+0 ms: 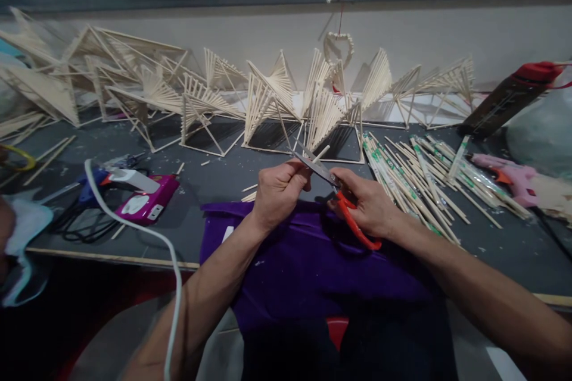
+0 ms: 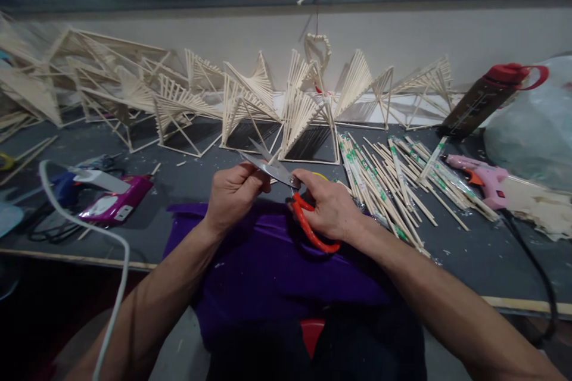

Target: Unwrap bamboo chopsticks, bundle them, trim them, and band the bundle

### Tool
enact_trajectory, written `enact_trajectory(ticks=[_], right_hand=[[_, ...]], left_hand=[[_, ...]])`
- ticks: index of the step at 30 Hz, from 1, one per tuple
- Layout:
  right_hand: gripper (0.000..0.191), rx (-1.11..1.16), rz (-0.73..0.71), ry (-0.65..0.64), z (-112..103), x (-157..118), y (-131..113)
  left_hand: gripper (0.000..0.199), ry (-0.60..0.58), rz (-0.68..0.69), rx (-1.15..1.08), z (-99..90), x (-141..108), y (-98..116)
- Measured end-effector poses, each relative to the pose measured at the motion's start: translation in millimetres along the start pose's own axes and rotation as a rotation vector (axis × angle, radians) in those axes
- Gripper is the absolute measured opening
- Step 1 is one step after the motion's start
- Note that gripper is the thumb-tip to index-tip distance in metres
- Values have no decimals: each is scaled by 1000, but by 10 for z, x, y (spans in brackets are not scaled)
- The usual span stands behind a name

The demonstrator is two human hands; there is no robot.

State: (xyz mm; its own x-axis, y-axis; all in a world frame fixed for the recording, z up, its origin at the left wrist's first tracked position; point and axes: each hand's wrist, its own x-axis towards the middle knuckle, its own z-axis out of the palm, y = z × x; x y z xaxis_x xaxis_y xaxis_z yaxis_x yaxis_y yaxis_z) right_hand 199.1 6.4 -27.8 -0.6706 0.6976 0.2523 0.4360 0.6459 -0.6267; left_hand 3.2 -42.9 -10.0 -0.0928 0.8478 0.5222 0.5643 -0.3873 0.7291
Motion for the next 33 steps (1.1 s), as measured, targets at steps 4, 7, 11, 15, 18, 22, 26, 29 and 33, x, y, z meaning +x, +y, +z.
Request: enact_trajectory(ticks=[4,7,11,15,18,22,26,29,33], right_hand=[[39,10,-24,30,25,-7,9],[37,-4,-24,42,40,1,33],[37,-20,12,54,53,19,69],[35,2,42,54,56,37,85],[35,-8,45,58,54,47,72],[46,-35,66,16,19,45,32],[56,-49,61,-25,-33,34,10],[60,-36,47,-30,-41,26,11],[52,6,36,-32,-1,16,17]], left_hand=[[27,9,-3,18,3,-15,1],[26,25,-16,33,19,-13,-12],[24,24,-76,54,66,14,-38],[8,38,-136,35,97,40,-50],[12,52,-127,46,82,43,-35],[21,26,-82,71,33,38,-24],[24,-35,-106,18,1,45,-64],[28,-89,-118,-32,-9,48,-95],[31,-99,-118,-65,-13,39,-85]])
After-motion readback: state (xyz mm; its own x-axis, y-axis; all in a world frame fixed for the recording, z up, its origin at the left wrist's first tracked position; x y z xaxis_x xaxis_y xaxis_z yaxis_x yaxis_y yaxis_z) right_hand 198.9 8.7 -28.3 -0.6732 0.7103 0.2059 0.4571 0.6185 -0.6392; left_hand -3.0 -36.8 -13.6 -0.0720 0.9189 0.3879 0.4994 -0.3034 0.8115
